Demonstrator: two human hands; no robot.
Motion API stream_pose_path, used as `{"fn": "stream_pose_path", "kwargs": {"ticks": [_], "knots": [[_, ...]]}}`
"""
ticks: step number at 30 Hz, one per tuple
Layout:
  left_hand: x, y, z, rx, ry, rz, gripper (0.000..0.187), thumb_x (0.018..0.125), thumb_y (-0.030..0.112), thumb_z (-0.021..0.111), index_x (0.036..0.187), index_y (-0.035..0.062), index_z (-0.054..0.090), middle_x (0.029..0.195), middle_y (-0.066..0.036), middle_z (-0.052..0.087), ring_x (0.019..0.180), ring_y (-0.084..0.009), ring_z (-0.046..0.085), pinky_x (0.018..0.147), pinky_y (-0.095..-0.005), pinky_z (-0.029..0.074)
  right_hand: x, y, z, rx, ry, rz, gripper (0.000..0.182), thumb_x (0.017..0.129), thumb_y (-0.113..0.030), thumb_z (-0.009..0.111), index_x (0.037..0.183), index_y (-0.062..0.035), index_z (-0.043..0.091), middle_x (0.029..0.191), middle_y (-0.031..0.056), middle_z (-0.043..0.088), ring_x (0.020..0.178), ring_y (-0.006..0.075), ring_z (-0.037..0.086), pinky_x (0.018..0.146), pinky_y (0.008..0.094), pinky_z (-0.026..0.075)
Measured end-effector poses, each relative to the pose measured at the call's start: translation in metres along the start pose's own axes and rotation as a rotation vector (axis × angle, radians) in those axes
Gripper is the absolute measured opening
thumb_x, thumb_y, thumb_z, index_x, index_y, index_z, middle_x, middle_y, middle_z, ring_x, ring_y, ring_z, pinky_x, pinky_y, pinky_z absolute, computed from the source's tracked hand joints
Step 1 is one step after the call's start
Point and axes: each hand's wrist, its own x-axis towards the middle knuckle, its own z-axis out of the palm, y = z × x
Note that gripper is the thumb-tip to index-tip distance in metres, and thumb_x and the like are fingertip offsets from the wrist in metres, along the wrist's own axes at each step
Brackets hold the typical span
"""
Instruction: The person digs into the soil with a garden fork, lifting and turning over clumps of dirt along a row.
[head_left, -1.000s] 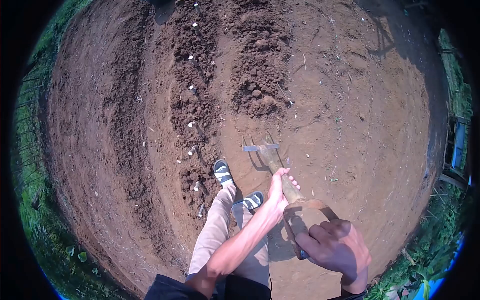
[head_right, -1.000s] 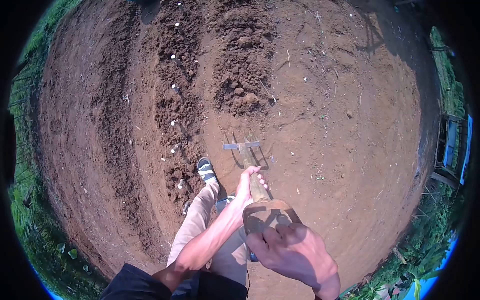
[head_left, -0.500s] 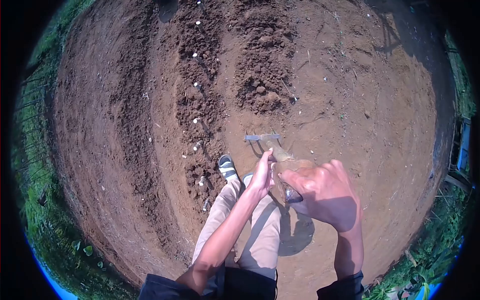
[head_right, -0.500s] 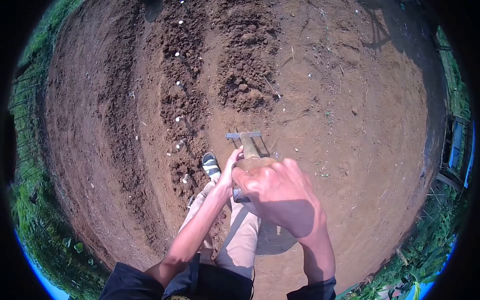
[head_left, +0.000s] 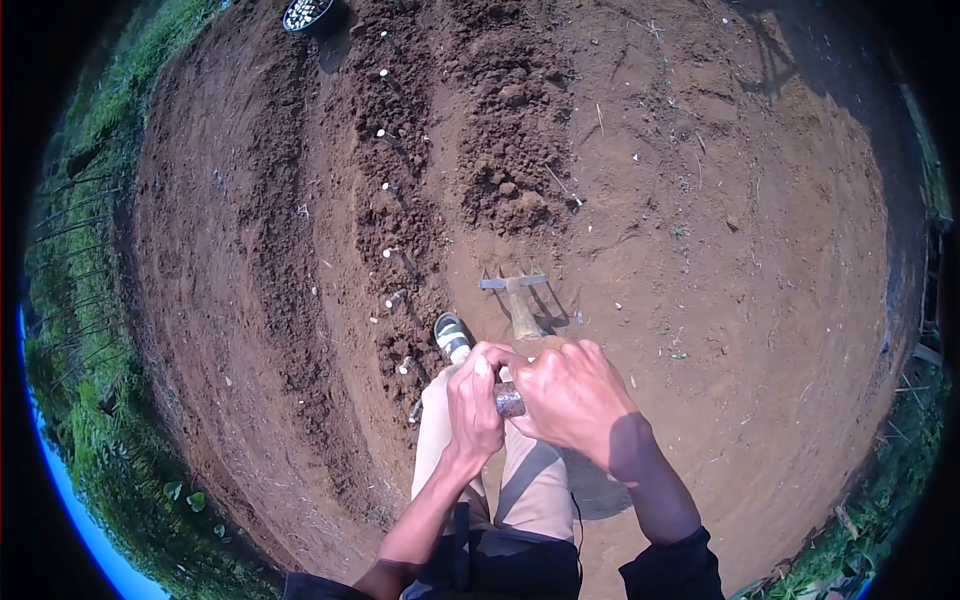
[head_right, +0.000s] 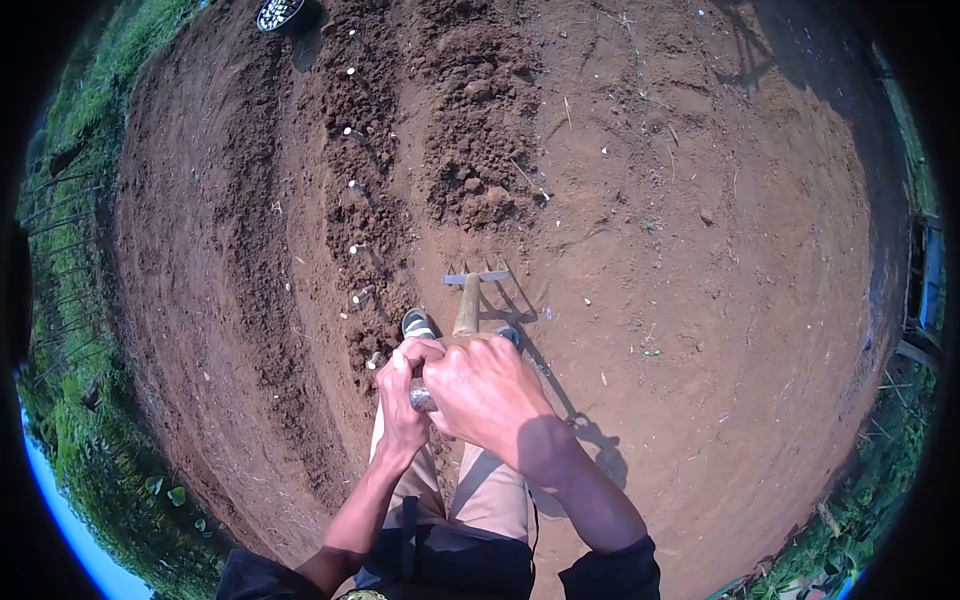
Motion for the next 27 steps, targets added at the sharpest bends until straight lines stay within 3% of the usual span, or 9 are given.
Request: {"fn": "stream_pose_path", "kwargs": {"ticks": [5, 9, 13, 14, 17, 22, 27], "knots": [[-0.021, 0.013, 0.023, -0.099, -0.001, -0.115, 0.046, 0.093, 0.024, 0.021, 0.076, -0.0047, 0.053, 0.078, -0.017, 0.054, 0.068, -0.0291, 0.054, 0.065, -0.0338, 0.042, -0.03, 0.008, 0.01, 0.061, -0.068, 0.034, 0.045, 0.061, -0.026, 0.072, 0.098, -0.0058, 0.058, 0.064, 0.0105, 0.059, 0.067, 0.0267, 0.061, 0.061, 0.0369, 0.043], [-0.034, 0.016, 0.034, -0.02, -0.077, -0.043, 0.039, 0.092, 0.022, 0.027, 0.076, -0.0025, 0.053, 0.074, -0.014, 0.056, 0.062, -0.0315, 0.056, 0.057, -0.0342, 0.043, -0.053, 0.015, 0.014, 0.09, -0.113, 0.044, 0.047, 0.06, -0.028, 0.074, 0.1, -0.0064, 0.058, 0.065, 0.0101, 0.06, 0.066, 0.0266, 0.061, 0.06, 0.037, 0.043], [-0.033, 0.029, 0.038, 0.139, -0.097, 0.016, 0.029, 0.085, 0.02, 0.04, 0.072, 0.0004, 0.057, 0.072, -0.011, 0.058, 0.059, -0.0295, 0.057, 0.054, -0.0343, 0.044, -0.064, 0.024, 0.026, 0.147, -0.059, -0.002, 0.038, 0.058, -0.027, 0.074, 0.085, -0.0057, 0.059, 0.066, 0.0093, 0.06, 0.067, 0.0262, 0.061, 0.06, 0.037, 0.043], [-0.034, 0.024, 0.038, 0.169, -0.085, 0.056, 0.025, 0.081, 0.021, 0.046, 0.07, 0.0011, 0.058, 0.07, -0.01, 0.058, 0.056, -0.0277, 0.057, 0.052, -0.0343, 0.044, -0.065, 0.026, 0.029, 0.123, -0.009, -0.089, 0.021, 0.063, -0.021, 0.069, 0.073, -0.0061, 0.057, 0.062, 0.0083, 0.059, 0.061, 0.0225, 0.061, 0.056, 0.0345, 0.044], [-0.03, 0.031, 0.028, 0.293, -0.093, 0.104, 0.024, 0.08, 0.021, 0.048, 0.07, 0.0018, 0.058, 0.066, -0.01, 0.057, 0.055, -0.0273, 0.057, 0.051, -0.0342, 0.044, -0.063, 0.02, 0.031, 0.169, -0.059, -0.051, 0.027, 0.06, -0.023, 0.071, 0.074, -0.0054, 0.058, 0.063, 0.0083, 0.059, 0.064, 0.0245, 0.06, 0.059, 0.0368, 0.042], [-0.029, 0.039, 0.029, 0.32, -0.065, 0.017, 0.037, 0.085, 0.028, 0.036, 0.064, 0.0024, 0.052, 0.059, -0.011, 0.054, 0.052, -0.0282, 0.054, 0.049, -0.0348, 0.041, -0.057, 0.019, 0.031, 0.22, 0.1, -0.078, 0.01, 0.062, -0.014, 0.064, 0.066, -0.0068, 0.058, 0.06, 0.0088, 0.056, 0.061, 0.0222, 0.06, 0.055, 0.0346, 0.042], [-0.025, 0.036, 0.035, 0.368, -0.096, 0.046, 0.041, 0.086, 0.029, 0.029, 0.058, 0.0028, 0.045, 0.054, -0.012, 0.047, 0.047, -0.0296, 0.049, 0.046, -0.0368, 0.037, -0.055, 0.022, 0.035, 0.267, 0.094, -0.063, 0.004, 0.064, -0.01, 0.061, 0.062, -0.0074, 0.058, 0.058, 0.0095, 0.057, 0.057, 0.022, 0.061, 0.05, 0.0335, 0.045]]}}
